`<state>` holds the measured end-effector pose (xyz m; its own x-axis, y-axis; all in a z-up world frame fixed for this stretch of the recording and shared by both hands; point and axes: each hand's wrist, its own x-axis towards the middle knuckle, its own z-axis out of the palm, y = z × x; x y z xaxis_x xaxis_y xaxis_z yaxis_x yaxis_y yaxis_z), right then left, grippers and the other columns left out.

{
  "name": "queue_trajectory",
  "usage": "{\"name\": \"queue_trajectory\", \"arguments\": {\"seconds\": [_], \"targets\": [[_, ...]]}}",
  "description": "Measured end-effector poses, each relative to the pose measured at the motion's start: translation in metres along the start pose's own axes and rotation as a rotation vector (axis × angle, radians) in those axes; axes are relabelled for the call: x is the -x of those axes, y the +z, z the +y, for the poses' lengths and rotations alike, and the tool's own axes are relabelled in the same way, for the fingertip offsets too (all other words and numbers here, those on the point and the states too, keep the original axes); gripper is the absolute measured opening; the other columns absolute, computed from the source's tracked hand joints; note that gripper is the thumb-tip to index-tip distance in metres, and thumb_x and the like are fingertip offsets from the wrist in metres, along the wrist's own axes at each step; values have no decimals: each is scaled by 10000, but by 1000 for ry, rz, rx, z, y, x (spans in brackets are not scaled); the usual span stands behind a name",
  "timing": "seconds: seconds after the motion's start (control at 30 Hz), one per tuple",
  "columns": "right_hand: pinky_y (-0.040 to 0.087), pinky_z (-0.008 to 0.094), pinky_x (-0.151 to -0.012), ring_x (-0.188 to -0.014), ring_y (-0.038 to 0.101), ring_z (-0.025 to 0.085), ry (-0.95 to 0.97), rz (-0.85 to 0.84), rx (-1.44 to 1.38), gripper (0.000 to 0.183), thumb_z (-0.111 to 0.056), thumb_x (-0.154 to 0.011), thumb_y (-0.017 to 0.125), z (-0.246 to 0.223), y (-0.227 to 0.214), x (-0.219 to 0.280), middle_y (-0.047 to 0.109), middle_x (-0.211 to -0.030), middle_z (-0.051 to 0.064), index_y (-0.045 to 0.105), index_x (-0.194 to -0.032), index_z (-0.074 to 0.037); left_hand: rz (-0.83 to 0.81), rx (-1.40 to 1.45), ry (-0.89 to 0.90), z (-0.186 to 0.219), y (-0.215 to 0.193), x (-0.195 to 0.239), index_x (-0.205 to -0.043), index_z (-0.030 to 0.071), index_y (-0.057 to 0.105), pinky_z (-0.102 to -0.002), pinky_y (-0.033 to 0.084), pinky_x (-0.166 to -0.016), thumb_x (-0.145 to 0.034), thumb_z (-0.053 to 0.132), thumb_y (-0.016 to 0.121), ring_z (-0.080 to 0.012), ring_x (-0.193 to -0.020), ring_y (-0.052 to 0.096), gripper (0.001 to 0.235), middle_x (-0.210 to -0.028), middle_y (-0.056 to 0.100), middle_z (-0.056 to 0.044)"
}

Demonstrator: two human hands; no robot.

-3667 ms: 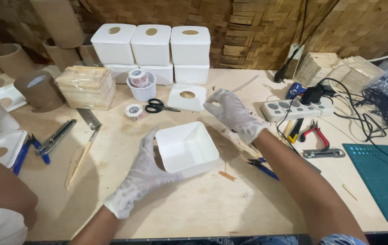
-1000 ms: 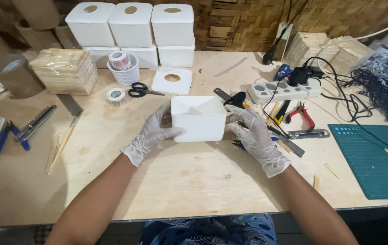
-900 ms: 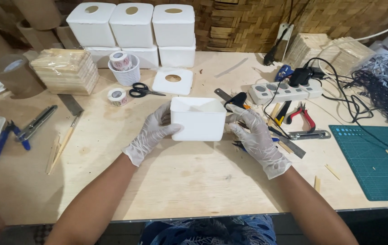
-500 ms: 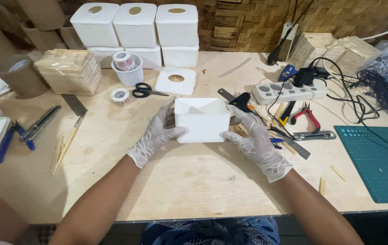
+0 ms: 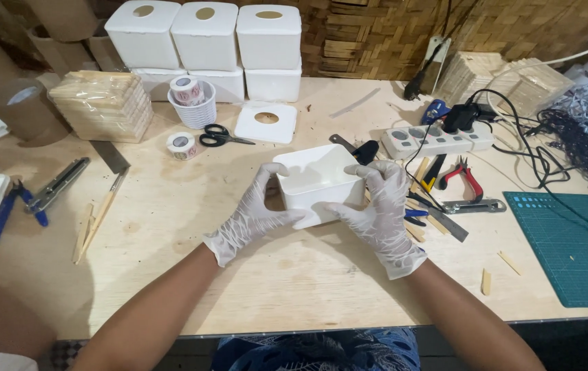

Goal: Assembling a white container by gluing wooden sticks to its exterior using a glue gun and pliers

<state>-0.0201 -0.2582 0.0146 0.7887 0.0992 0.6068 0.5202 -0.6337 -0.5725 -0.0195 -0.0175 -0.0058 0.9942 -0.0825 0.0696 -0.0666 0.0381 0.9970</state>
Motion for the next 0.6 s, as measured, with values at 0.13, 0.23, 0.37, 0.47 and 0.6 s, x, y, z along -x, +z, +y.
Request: {"name": "queue_trajectory", "arguments": {"seconds": [0.13,0.23,0.37,0.47,0.6], "targets": [[401,476,-1116,-1226,469,320,-79,143,11,711,-510,-590,987,-20,5,3,392,-1220,69,633,-1134,-220,15,93,-53,0,5,3,-1194,178,564,-402,578,-1008,-447,110,998,-265,-1106,684,866,-1144,663,-128],[389,502,-1104,-1238,467,356,-140,174,44,624,-558,-668,925,0,13,6,417,-1219,94,609,-1053,-183,-20,-75,146,-4,5,1,-1187,180,517,-444,561,-1007,-493,160,1026,-279,-1188,648,861,-1188,653,-119],[360,457,-1123,-1250,442,334,-177,173,7,363,-525,-901,732,22,23,9,448,-1224,67,656,-1070,-213,1,32,112,-6,-5,-4,-1159,125,441,-402,609,-903,-533,3,981,-269,-1176,643,836,-1200,646,-128],[367,400,-1116,-1224,463,267,-177,149,-82,255,-403,-1026,539,10,12,1,459,-1203,43,692,-1155,-245,17,6,102,-17,-9,-5,-1181,134,434,-415,618,-917,-594,36,945,-285,-1190,619,784,-1220,617,-134],[402,456,-1077,-1165,494,316,-172,205,-214,302,-282,-1064,470,25,4,-6,454,-1165,118,654,-1249,-129,-31,-27,139,-27,-22,-10,-1216,153,417,-429,587,-902,-631,113,924,-268,-1183,557,774,-1229,596,-154]]}}
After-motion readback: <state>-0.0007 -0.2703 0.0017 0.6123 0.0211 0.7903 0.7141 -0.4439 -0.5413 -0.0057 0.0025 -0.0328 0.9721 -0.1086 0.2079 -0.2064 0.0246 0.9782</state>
